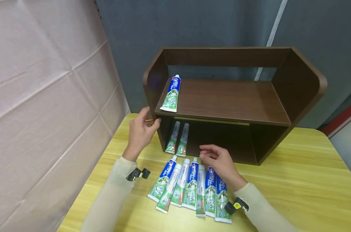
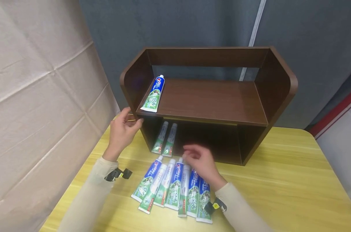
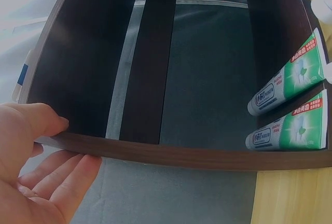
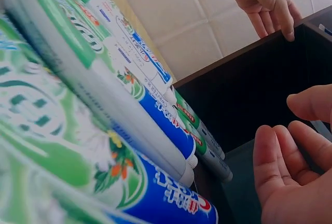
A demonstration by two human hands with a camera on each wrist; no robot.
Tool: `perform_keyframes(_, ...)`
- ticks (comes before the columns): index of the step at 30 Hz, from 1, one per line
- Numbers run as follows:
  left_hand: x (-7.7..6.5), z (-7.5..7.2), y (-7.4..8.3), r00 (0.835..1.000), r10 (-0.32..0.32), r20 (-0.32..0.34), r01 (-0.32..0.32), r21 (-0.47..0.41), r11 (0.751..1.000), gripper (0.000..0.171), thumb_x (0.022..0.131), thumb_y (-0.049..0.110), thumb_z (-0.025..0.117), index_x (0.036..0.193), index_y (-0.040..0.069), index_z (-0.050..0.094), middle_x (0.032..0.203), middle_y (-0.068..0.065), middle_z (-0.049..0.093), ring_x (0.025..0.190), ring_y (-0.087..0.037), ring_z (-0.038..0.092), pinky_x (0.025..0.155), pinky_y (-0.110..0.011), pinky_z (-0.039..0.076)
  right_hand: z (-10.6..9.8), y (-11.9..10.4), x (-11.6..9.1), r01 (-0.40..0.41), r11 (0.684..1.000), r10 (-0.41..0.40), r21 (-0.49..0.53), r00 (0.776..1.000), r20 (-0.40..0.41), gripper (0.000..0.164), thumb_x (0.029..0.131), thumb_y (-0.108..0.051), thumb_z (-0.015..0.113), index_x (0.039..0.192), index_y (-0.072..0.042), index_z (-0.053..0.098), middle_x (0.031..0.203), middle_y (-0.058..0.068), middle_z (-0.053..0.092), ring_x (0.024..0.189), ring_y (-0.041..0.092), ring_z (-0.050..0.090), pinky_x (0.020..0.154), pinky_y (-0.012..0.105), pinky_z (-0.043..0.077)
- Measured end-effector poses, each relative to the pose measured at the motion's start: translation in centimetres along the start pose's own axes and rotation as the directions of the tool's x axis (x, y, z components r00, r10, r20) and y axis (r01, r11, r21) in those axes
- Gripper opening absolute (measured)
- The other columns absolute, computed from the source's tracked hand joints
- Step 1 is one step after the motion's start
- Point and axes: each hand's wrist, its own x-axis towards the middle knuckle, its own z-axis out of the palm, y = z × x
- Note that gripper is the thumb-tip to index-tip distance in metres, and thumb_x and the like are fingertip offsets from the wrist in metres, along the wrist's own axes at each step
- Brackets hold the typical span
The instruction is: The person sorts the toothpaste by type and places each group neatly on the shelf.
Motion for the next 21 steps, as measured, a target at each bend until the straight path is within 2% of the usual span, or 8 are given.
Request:
perform_keyframes(5,0.0,0.1,0.0,1.0,-0.013,0.001,0.013,-0.006,1.0,0.04,0.095,0.015,0.078,0.133,0.015,0.068,0.113,-0.017,0.08,0.092,-0.034,0.081,0.08,-0.05,0.067,-0.6,-0.1,-1.2,-0.006,0.999,0.004,-0.038,0.999,-0.041,0.037,0.1,-0.017,0.074,0.135,-0.007,0.068,0.118,0.011,0.074,0.104,0.019,0.07,0.089,0.017,0.059)
perform_keyframes(13,-0.1,0.1,0.0,1.0,-0.009,-0.006,0.009,0.002,1.0,0.041,0.095,0.014,0.078,0.134,0.015,0.067,0.115,-0.017,0.08,0.092,-0.034,0.081,0.079,-0.05,0.067,-1.7,-0.1,-2.7,0.032,0.998,-0.036,-0.06,0.997,-0.062,0.034,0.1,-0.014,0.073,0.132,-0.003,0.068,0.122,0.02,0.072,0.108,0.021,0.069,0.09,0.014,0.057)
perform_keyframes(21,-0.1,0.1,0.0,1.0,-0.001,0.0,0.001,0.0,1.0,0.041,0.095,0.013,0.078,0.135,0.015,0.067,0.115,-0.017,0.08,0.093,-0.035,0.081,0.079,-0.05,0.067,-2.8,0.8,-4.1,-0.015,0.996,0.008,-0.085,0.997,-0.082,0.035,0.099,-0.014,0.074,0.132,-0.003,0.067,0.122,0.016,0.073,0.104,0.017,0.069,0.087,0.016,0.059)
